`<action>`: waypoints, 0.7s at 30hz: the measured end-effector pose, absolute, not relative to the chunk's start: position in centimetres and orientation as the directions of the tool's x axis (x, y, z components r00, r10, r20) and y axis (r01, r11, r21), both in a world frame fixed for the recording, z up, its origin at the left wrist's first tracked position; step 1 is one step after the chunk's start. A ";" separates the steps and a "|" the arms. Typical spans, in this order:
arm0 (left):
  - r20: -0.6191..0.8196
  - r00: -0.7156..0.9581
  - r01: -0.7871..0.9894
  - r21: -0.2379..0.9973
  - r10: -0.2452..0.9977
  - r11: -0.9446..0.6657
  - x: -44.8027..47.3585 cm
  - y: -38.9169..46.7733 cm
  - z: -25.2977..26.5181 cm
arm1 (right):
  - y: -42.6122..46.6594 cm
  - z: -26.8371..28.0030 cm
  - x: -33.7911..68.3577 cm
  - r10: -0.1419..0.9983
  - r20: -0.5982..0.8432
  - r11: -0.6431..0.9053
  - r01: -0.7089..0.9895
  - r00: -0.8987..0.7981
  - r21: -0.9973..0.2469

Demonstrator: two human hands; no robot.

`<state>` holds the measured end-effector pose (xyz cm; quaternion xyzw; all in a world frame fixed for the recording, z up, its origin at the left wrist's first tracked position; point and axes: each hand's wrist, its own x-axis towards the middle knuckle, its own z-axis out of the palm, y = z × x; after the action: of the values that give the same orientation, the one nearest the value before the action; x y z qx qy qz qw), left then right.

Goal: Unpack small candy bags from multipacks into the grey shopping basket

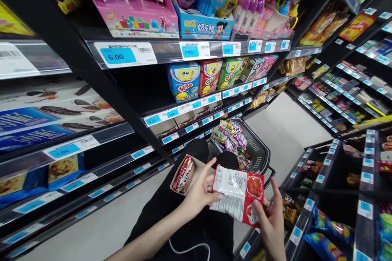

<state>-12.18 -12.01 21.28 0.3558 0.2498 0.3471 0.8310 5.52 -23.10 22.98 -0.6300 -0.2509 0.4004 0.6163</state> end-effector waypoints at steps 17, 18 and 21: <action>0.472 0.440 0.033 0.842 0.764 -0.539 -13.2 -11.2 23.7 | -23.2 24.5 5.9 0.804 0.321 -0.019 0.561 0.501 -0.827; 0.466 0.427 0.042 0.846 0.775 -0.532 -13.1 -11.4 23.9 | -23.2 24.5 5.7 0.800 0.299 -0.039 0.542 0.520 -0.839; 0.426 0.388 0.074 0.869 0.817 -0.489 -12.8 -11.7 24.6 | -23.2 25.0 4.7 0.789 0.181 -0.117 0.433 0.587 -0.894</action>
<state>-12.76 -11.71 24.63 0.7293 0.3056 0.4611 0.4026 4.67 -23.22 24.95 -0.7269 -0.4204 0.1731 0.5147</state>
